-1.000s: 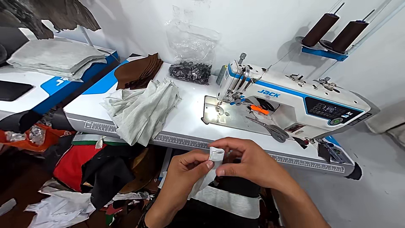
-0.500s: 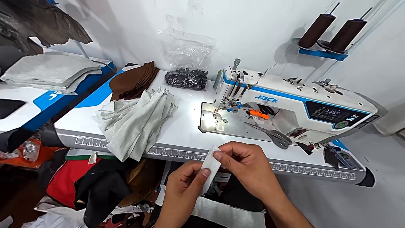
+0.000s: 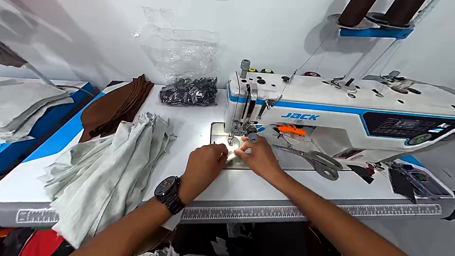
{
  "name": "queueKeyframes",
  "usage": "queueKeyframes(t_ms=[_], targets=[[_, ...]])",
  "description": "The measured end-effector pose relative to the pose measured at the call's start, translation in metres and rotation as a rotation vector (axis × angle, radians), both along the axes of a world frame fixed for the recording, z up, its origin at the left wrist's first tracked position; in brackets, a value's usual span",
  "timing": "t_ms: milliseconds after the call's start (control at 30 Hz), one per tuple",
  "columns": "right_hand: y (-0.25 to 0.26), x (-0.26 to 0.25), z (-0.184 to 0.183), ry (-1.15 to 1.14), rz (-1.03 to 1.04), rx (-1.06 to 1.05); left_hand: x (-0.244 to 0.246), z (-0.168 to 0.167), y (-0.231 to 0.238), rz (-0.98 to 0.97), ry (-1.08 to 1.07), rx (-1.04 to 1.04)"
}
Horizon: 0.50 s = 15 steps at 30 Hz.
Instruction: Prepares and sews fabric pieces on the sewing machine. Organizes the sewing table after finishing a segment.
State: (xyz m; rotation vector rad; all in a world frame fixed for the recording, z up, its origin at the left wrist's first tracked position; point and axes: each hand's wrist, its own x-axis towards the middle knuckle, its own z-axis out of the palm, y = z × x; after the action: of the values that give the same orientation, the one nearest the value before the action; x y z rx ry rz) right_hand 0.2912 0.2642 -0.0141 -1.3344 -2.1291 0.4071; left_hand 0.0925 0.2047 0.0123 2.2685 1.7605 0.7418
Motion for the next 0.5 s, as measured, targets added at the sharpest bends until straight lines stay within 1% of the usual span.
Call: queueKeyframes(t_ms=[100, 200, 300, 500], targets=[[0.017, 0.000, -0.002, -0.052, 0.006, 0.025, 0.001, -0.011, 0.011, 0.007, 0.060, -0.003], [0.028, 0.000, -0.004, -0.100, 0.028, -0.004, -0.001, -0.019, 0.015, 0.014, 0.076, 0.030], [0.031, 0.000, -0.009, -0.068, 0.032, -0.008, -0.005, -0.024, 0.016, 0.013, 0.084, 0.062], [0.034, 0.001, -0.014, -0.138, 0.008, 0.020, -0.005, -0.027, 0.018, 0.028, 0.119, 0.067]])
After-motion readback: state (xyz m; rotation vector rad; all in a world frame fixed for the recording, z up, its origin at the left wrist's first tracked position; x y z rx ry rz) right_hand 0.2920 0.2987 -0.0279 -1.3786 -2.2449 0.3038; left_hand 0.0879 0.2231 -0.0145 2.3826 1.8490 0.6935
